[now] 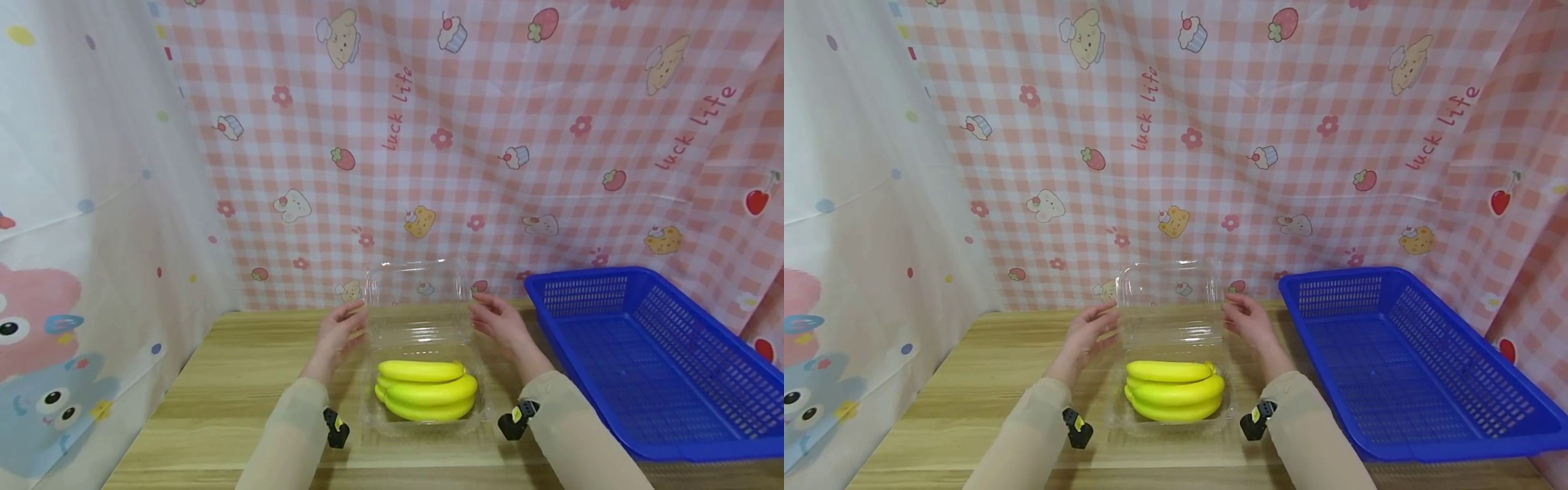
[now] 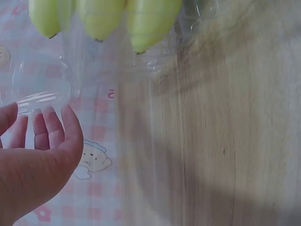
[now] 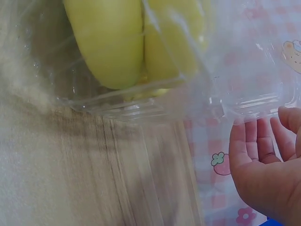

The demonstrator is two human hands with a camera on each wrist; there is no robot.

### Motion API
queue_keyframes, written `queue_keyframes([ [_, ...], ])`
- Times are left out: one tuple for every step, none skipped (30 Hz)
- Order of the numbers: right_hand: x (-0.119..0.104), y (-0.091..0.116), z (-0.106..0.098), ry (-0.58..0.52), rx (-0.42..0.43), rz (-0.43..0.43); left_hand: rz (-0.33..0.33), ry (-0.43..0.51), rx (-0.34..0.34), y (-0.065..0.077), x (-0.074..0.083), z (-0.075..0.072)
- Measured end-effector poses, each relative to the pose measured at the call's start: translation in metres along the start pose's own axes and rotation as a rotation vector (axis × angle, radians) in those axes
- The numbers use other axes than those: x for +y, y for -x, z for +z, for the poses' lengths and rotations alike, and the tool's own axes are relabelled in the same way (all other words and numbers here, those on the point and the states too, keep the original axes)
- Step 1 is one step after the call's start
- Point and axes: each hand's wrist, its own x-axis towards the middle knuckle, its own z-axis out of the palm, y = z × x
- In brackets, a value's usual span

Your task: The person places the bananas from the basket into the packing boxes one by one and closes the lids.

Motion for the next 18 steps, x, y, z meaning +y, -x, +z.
queue_keyframes([
  [-0.0007,0.0,0.0001,-0.002,0.0,-0.003,0.008,-0.005,-0.005,0.0001,0.0007,-0.0002],
  [-0.0013,0.0,0.0004,-0.003,0.003,-0.006,0.015,-0.014,-0.008,0.0,0.0012,-0.0003],
  [-0.0018,-0.0001,0.0004,0.002,0.003,-0.008,0.021,-0.018,-0.01,0.0,0.0017,-0.0003],
  [-0.0022,-0.0001,0.0005,0.007,0.006,-0.01,0.027,-0.022,-0.009,0.0,0.002,-0.0004],
  [-0.0027,0.0,0.0007,0.012,0.007,-0.013,0.033,-0.028,-0.011,0.0,0.0022,-0.0004],
  [-0.003,0.0001,0.0007,0.017,0.01,-0.015,0.041,-0.034,-0.012,0.0002,0.0025,-0.0004],
  [-0.0035,0.0003,0.0008,0.022,0.012,-0.017,0.047,-0.039,-0.012,0.0004,0.0027,-0.0005],
  [-0.0039,0.0005,0.001,0.027,0.016,-0.019,0.053,-0.041,-0.01,0.0006,0.0028,-0.0005],
  [-0.0043,0.0008,0.0011,0.031,0.018,-0.019,0.058,-0.041,-0.008,0.0009,0.0029,-0.0006],
  [-0.0048,0.0012,0.0015,0.035,0.021,-0.021,0.064,-0.043,-0.006,0.0012,0.003,-0.0006],
  [-0.0051,0.0014,0.0016,0.041,0.023,-0.022,0.071,-0.044,-0.004,0.0016,0.0032,-0.0007],
  [-0.0053,0.0016,0.0018,0.042,0.026,-0.025,0.075,-0.042,0.0,0.0019,0.0032,-0.0007],
  [-0.0055,0.0017,0.0023,0.043,0.029,-0.028,0.079,-0.038,0.004,0.0023,0.0034,-0.0006],
  [-0.0056,0.0016,0.0027,0.042,0.033,-0.032,0.082,-0.033,0.008,0.0026,0.0036,-0.0004],
  [-0.0057,0.0017,0.003,0.045,0.034,-0.036,0.086,-0.027,0.01,0.0029,0.0037,-0.0003],
  [-0.0056,0.0016,0.0033,0.049,0.04,-0.04,0.091,-0.026,0.012,0.0032,0.0039,-0.0002],
  [-0.0055,0.0014,0.0035,0.054,0.046,-0.043,0.095,-0.022,0.014,0.0036,0.0042,0.0],
  [-0.0055,0.0015,0.0039,0.057,0.052,-0.045,0.099,-0.02,0.015,0.0038,0.0042,0.0003],
])
